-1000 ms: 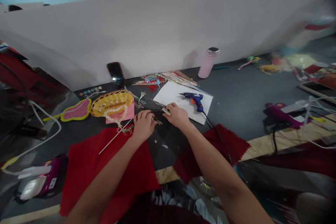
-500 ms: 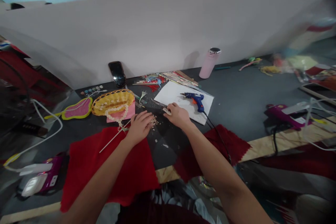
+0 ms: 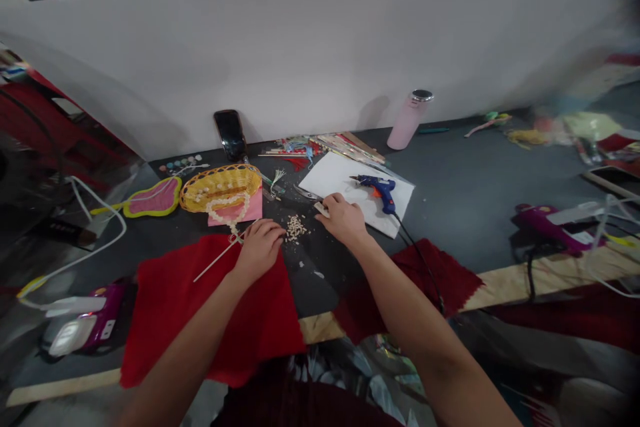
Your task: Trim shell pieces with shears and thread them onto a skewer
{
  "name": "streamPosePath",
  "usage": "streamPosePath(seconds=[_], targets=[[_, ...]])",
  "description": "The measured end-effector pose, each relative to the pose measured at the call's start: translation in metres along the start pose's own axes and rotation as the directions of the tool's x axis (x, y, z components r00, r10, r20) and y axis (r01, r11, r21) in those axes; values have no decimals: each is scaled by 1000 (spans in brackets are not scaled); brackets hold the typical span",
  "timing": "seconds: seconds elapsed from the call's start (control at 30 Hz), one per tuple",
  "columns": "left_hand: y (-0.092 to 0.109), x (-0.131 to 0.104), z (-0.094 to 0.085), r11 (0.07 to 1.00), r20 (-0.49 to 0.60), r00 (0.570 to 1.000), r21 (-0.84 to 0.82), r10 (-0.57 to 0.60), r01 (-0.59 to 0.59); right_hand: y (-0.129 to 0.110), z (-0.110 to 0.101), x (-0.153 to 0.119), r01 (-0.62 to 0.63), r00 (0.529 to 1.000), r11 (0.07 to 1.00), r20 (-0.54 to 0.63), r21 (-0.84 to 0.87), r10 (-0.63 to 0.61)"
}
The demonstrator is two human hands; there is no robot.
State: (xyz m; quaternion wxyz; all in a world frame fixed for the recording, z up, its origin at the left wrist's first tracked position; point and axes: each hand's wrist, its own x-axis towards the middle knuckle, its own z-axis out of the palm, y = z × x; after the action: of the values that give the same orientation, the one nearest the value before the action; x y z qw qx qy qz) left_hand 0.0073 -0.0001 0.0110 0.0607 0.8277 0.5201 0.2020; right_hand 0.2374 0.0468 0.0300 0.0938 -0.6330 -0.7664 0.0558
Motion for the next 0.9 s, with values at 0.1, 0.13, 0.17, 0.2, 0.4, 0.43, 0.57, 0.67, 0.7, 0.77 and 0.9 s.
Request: streamPosePath(seconds=[0.1,0.13,0.17,0.2,0.4,0.43,0.57,0.67,0.7,0.77,0.9], targets=[[0,5,-2,1000,-5,1000,16,-26,26,1,2,0,6,1000,1000,-30,3,-6],[0,7,-2,999,0,1000,23,-27,27,2,2,0,5,999,1000,-32,5,-4],[0,8,-3,999,6,1000,30,-26,26,2,2,0,4,1000,1000,-31,7,-3],[1,10,-3,999,8,1000,40,-27,26,2,1,0,2,1000,1000,-30,8,-2],[6,16,-2,974,-35,993,195,-114,119,-2,-2,-1,6,999,1000,-39,-7,-6],[7,17,-1,969,-35,992,215,-120,124,-3,-2,-1,5,999,1000,-41,-10,-5],[12,19,-1,959,8,993,259,-119,113,-5,-1,-2,0,999,1000,-35,-20,-1],[19,22,-2,954,42,989,272,-143,126,-4,2,-2,4,999,1000,-38,-18,-4],[22,23,-3,954,50,988,270,-149,131,-4,3,-1,5,999,1000,-42,-16,-6],[29,24,-9,958,63,986,254,-155,134,-3,4,-1,2,999,1000,-46,-15,-3],[27,19,-28,957,39,982,236,-184,170,-1,6,0,9,999,1000,-41,-15,-9]])
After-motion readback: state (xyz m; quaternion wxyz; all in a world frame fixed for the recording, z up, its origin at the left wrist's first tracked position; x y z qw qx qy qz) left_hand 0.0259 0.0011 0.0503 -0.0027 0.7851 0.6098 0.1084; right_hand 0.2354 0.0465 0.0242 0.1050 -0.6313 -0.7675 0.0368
